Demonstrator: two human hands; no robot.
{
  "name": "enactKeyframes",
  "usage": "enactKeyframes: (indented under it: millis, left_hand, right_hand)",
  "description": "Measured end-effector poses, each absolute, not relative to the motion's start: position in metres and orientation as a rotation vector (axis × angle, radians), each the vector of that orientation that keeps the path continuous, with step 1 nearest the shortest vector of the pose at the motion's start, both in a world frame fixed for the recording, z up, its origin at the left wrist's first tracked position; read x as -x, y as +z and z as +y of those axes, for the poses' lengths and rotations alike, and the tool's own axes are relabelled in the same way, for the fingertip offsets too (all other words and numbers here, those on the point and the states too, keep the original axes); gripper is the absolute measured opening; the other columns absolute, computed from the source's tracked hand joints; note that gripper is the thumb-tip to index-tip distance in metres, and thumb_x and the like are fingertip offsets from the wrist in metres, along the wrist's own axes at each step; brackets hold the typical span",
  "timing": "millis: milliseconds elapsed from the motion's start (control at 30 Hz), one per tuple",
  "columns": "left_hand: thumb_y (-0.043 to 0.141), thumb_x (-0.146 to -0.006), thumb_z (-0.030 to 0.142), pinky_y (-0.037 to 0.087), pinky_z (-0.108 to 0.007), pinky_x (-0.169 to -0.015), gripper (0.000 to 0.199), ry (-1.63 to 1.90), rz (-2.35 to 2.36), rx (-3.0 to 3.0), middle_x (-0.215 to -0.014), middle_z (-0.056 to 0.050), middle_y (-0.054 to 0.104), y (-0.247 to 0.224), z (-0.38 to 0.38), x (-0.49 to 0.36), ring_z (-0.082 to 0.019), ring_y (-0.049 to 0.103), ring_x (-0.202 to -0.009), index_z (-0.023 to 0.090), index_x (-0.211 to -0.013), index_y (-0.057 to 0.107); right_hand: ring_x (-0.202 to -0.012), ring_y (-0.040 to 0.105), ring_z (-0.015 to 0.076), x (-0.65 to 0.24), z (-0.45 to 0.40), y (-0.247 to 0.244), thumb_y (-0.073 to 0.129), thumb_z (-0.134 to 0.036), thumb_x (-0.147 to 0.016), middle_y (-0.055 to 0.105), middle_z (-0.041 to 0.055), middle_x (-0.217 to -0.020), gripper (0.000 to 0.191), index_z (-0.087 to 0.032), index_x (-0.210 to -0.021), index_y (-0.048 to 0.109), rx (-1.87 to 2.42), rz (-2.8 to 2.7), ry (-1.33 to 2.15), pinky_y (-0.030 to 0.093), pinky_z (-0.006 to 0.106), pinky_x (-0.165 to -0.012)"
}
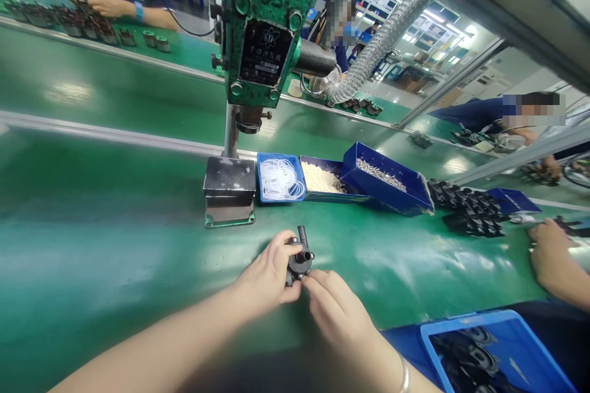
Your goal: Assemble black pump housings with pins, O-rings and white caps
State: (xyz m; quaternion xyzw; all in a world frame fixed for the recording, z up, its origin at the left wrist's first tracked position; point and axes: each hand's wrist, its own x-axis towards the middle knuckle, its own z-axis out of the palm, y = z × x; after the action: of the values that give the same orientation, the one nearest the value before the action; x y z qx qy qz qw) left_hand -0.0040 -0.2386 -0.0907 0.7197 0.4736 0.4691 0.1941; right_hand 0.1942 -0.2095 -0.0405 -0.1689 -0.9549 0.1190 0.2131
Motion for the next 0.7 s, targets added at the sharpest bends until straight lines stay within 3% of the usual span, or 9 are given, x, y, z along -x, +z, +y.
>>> enactKeyframes:
  millis: [167, 333, 467, 567, 700]
  left_hand:
    - [0.065, -0.072, 0.009, 0.047, -0.051, -0.104, 0.069, 1.311, 1.319, -2.006, -0.137, -0.022, 0.039, -0.090, -0.241, 0.002, -0.034, 0.047, -0.133, 0.018, -0.132, 0.031]
    - [0.070, -0.072, 0.014, 0.045, -0.053, -0.106, 0.076, 1.164, 1.289, -1.964, -0.143, -0.023, 0.035, -0.077, -0.241, 0.019, -0.035, 0.044, -0.135, 0.020, -0.136, 0.030]
    - [0.076, -0.070, 0.015, 0.047, -0.047, -0.107, 0.080, 0.903, 1.148, -1.912, -0.149, -0.016, 0.037, -0.060, -0.238, 0.046, -0.031, 0.049, -0.132, 0.026, -0.139, 0.037]
    - [0.078, -0.069, 0.014, 0.048, -0.046, -0.106, 0.077, 0.898, 1.189, -1.922, -0.145, -0.012, 0.044, -0.063, -0.239, 0.046, -0.029, 0.053, -0.130, 0.030, -0.136, 0.044]
    - [0.070, -0.071, 0.008, 0.057, -0.042, -0.098, 0.088, 1.104, 1.373, -2.096, -0.138, -0.009, 0.054, -0.093, -0.243, 0.025, -0.030, 0.060, -0.122, 0.040, -0.145, 0.036]
  right_hand:
    - [-0.094, 0.054, 0.0244, -0.194, -0.208, -0.041, 0.046, 0.004, -0.091, 0.058, 0.0179, -0.114, 0.046, -0.010, -0.135, 0.049, 0.478, -2.629, 0.350, 0.055, 0.041, -0.078]
    - [-0.108, 0.054, 0.0272, -0.197, -0.209, -0.045, 0.052, 0.002, -0.088, 0.055, 0.0161, -0.118, 0.057, -0.016, -0.141, 0.043, 0.609, -2.390, 0.337, 0.051, 0.046, -0.089]
    - [-0.122, 0.047, 0.0325, -0.189, -0.216, -0.053, 0.059, -0.010, -0.088, 0.046, 0.0173, -0.134, 0.057, -0.021, -0.142, 0.044, 0.739, -2.362, 0.324, 0.046, 0.056, -0.097]
    - [-0.127, 0.042, 0.0375, -0.180, -0.226, -0.067, 0.066, -0.023, -0.085, 0.039, 0.0165, -0.145, 0.060, -0.024, -0.142, 0.046, 0.818, -2.445, 0.206, 0.045, 0.060, -0.097]
    - [-0.113, 0.055, 0.0303, -0.176, -0.226, -0.088, 0.073, -0.038, -0.081, 0.051, 0.0141, -0.137, 0.059, -0.025, -0.135, 0.053, 0.872, -2.471, 0.031, 0.054, 0.045, -0.089]
